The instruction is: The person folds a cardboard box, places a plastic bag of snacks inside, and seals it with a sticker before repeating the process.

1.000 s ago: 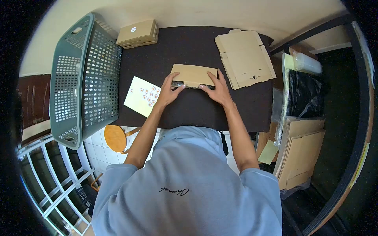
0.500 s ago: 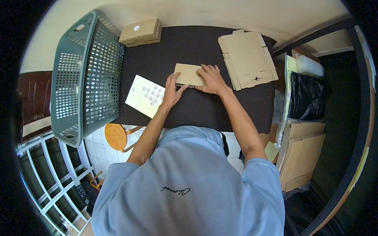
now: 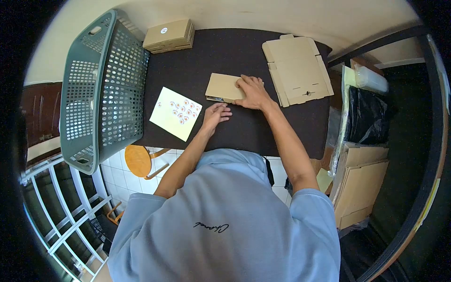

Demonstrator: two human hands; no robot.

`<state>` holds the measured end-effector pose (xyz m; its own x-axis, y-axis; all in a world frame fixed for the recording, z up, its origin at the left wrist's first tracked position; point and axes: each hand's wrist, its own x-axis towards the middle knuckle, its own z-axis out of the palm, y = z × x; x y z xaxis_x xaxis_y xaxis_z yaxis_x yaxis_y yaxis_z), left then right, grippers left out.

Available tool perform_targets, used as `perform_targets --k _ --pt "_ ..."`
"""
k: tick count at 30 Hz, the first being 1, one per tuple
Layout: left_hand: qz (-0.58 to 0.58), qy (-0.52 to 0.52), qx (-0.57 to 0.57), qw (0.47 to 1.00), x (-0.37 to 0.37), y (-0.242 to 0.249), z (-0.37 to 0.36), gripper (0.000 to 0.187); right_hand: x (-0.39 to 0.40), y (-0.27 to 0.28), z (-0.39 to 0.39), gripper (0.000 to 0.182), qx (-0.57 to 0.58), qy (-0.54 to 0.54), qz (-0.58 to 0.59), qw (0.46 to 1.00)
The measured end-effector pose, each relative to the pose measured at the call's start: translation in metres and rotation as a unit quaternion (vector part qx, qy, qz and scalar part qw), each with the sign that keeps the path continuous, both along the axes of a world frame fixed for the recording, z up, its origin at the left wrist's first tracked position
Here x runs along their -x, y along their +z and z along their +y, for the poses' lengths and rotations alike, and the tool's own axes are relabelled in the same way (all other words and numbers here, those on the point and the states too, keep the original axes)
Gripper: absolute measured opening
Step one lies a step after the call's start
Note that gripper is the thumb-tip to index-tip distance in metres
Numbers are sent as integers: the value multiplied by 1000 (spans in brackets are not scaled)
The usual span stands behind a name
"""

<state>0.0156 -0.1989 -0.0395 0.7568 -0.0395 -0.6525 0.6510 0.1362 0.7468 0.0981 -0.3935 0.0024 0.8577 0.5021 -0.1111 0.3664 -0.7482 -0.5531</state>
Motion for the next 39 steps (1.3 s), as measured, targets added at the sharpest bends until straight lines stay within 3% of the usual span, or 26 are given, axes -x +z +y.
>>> perform_targets --k 25,39 --pt "51 29 0 998 -15 9 -4 26 -1 3 6 62 20 -8 8 1000" --pt "90 -37 67 993 -22 9 2 30 -3 8 11 65 57 1 19 998"
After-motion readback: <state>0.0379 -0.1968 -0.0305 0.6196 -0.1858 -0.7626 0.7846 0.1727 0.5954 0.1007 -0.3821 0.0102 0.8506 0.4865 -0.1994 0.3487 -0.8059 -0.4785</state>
